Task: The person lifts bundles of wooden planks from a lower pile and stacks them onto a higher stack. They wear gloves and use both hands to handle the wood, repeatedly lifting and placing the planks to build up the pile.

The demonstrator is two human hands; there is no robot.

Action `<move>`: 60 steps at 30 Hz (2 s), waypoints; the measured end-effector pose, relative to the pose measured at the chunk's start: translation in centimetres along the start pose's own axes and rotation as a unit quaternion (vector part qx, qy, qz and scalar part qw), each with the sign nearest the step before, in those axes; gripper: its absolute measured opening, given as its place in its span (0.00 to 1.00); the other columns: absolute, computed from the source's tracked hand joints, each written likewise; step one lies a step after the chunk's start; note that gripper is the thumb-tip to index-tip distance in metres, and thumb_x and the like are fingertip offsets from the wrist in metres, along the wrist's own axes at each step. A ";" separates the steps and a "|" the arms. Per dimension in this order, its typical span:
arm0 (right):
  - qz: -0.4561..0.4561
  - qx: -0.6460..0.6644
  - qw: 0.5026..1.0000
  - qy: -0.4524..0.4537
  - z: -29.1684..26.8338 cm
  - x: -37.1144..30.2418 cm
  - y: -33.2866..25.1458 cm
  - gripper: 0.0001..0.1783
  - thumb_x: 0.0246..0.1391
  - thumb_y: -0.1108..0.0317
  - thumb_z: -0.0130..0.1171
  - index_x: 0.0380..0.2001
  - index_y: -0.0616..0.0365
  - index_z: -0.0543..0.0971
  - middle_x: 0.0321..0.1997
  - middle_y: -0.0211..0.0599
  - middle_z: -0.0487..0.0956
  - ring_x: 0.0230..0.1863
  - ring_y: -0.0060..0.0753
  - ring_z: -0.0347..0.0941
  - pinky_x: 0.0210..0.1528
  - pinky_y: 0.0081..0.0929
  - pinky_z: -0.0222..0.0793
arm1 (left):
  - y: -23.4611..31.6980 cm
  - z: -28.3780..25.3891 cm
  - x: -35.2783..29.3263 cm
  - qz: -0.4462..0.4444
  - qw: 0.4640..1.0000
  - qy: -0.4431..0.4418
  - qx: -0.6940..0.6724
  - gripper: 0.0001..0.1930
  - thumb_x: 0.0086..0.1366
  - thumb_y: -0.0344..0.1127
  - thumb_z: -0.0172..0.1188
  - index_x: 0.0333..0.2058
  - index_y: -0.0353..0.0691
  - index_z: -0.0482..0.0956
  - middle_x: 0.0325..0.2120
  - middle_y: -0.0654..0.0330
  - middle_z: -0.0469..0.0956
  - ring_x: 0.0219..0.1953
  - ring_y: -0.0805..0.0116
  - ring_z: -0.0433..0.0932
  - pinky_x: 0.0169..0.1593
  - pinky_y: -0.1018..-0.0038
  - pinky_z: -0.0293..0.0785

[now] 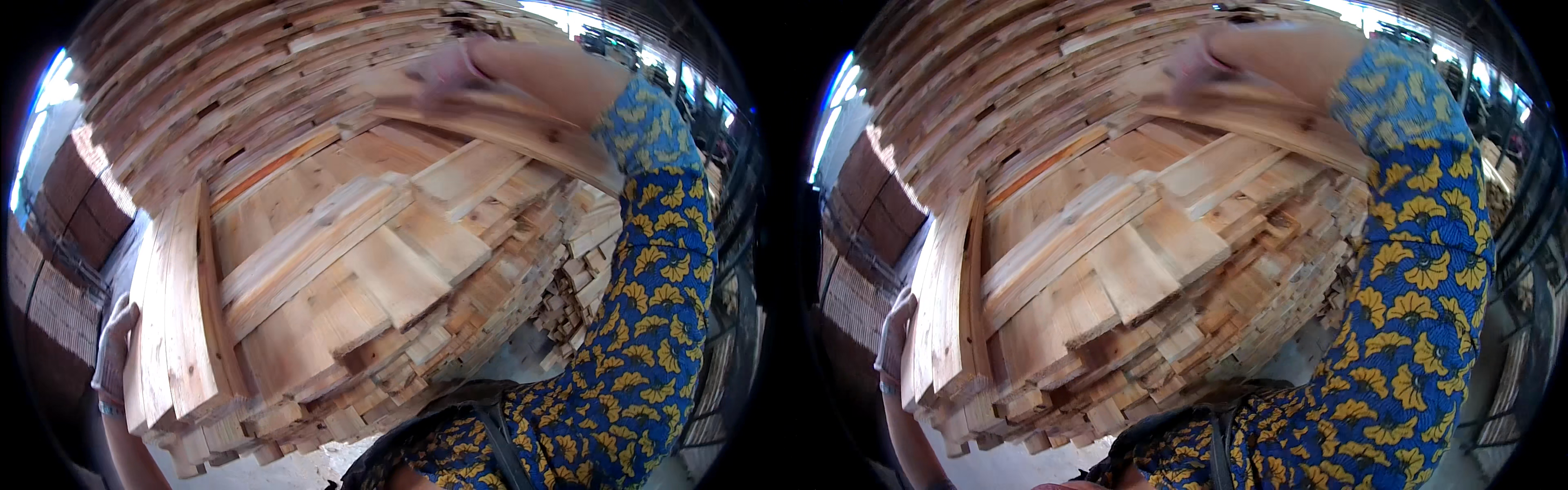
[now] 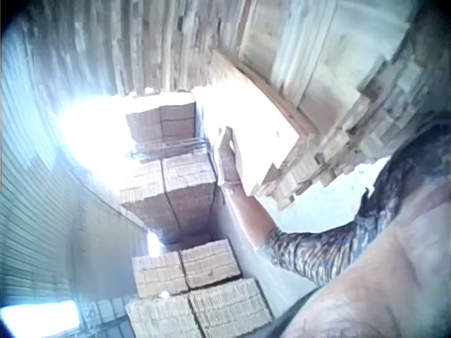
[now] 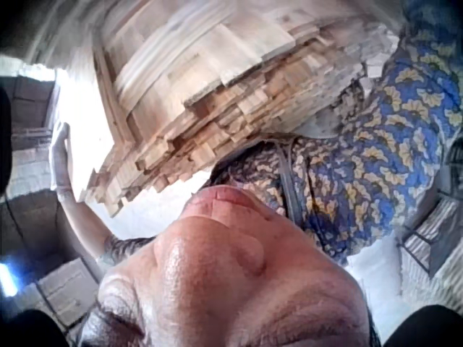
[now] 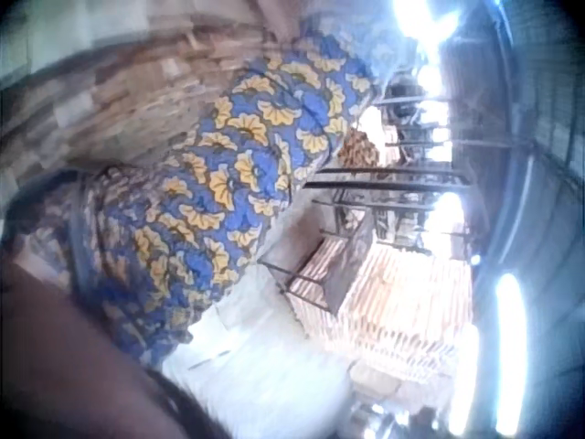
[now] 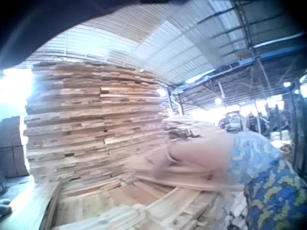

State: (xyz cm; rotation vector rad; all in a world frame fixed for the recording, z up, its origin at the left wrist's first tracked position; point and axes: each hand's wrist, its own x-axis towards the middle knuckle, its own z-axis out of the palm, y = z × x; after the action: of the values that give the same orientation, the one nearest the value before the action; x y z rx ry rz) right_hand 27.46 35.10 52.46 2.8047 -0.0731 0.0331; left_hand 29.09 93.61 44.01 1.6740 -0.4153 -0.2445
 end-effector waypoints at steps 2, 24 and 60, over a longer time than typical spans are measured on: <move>0.028 0.119 0.990 -0.065 3.2 -0.8 -2.1 0.54 0.40 0.46 0.67 0.68 0.61 0.60 0.54 0.54 0.78 0.50 0.43 0.77 0.49 0.38 0.73 | -0.9 -0.3 -0.1 0.019 0.998 0.041 0.044 0.24 0.66 0.42 0.58 0.55 0.34 0.70 0.50 0.56 0.75 0.51 0.70 0.74 0.59 0.70 0.68; -0.179 0.235 0.954 -0.040 -1.6 17.3 -26.1 0.19 0.54 0.58 0.54 0.45 0.55 0.79 0.38 0.39 0.84 0.38 0.32 0.80 0.42 0.35 0.76 | -0.7 0.4 1.1 -0.113 0.988 0.033 -0.095 0.22 0.64 0.44 0.63 0.49 0.32 0.76 0.41 0.51 0.82 0.36 0.71 0.84 0.41 0.75 0.82; -0.394 0.148 0.861 0.286 2.2 14.5 -33.1 0.17 0.59 0.59 0.54 0.47 0.53 0.79 0.43 0.36 0.80 0.39 0.31 0.76 0.42 0.33 0.75 | -1.1 -3.5 -0.8 -0.059 0.996 0.016 0.061 0.15 0.71 0.41 0.53 0.47 0.36 0.78 0.40 0.60 0.81 0.41 0.73 0.78 0.49 0.74 0.75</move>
State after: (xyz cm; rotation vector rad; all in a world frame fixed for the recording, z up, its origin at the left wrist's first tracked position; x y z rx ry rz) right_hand 43.72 64.91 39.97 2.7470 1.2967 0.7179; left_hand 29.88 97.26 43.40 1.8231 -0.3135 -0.2847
